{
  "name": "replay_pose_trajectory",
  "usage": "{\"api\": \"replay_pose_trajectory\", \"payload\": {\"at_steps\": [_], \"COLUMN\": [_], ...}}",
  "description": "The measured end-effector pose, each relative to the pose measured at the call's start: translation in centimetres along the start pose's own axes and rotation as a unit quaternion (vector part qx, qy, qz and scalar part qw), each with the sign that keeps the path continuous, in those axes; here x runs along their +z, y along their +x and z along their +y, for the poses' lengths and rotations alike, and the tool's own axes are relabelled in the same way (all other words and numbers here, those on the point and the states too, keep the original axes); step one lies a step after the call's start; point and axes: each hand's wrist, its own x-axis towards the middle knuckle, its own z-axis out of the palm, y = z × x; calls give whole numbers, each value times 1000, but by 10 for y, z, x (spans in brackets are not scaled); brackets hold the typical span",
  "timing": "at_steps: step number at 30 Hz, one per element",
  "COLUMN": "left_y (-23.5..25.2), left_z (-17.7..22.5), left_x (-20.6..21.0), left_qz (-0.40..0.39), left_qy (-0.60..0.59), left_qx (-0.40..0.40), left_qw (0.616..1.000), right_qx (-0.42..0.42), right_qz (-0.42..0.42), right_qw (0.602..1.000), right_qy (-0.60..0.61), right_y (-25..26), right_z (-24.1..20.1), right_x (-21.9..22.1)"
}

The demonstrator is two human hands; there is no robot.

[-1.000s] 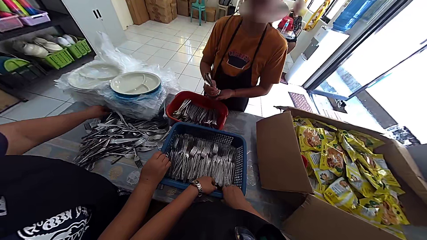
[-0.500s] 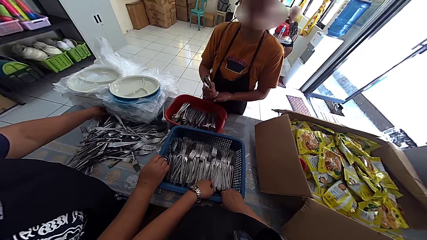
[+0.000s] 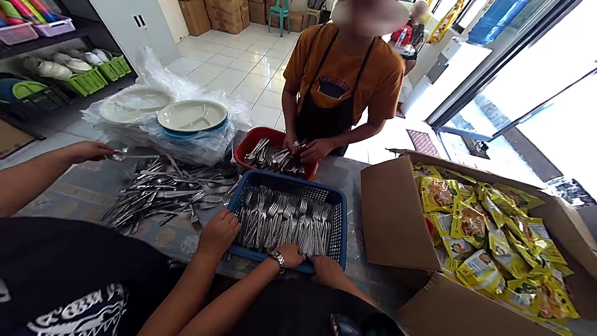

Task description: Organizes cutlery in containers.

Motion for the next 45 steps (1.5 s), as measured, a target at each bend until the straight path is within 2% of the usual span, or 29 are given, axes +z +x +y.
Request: {"api": "replay_pose_trajectory", "payload": {"at_steps": [6,13,21,24,29,33,40,45], "left_y": [-10,-11,-17,-14,-9,-10,-7,-10], "left_z": [4,2,10,9,5,6,3,3], "left_x": [0,4,6,7,7,10,12,9], "left_qz": [45,65,104,102,102,107,105,105], "left_qy": [-26,-40,-58,-50,-45,-52,-53,-54], "left_qx": [-19,-8,-30,-33,-25,-17,-17,-24], "left_qw": [998,997,992,993,993,993,993,993], "right_qx": [-105,-95,-90,-91,-157,-117,-140,-82], "right_qz": [-54,-52,14,-12,-54,-34,4,-39], "right_qw": [993,994,993,995,986,992,987,996], "right_qy": [-7,18,72,39,6,37,76,26], "right_y": [16,30,26,31,57,34,45,20], "right_z": [-10,-14,-10,-9,-1,-12,-4,-17], "right_x": [-11,-2,6,5,7,1,14,-5]}}
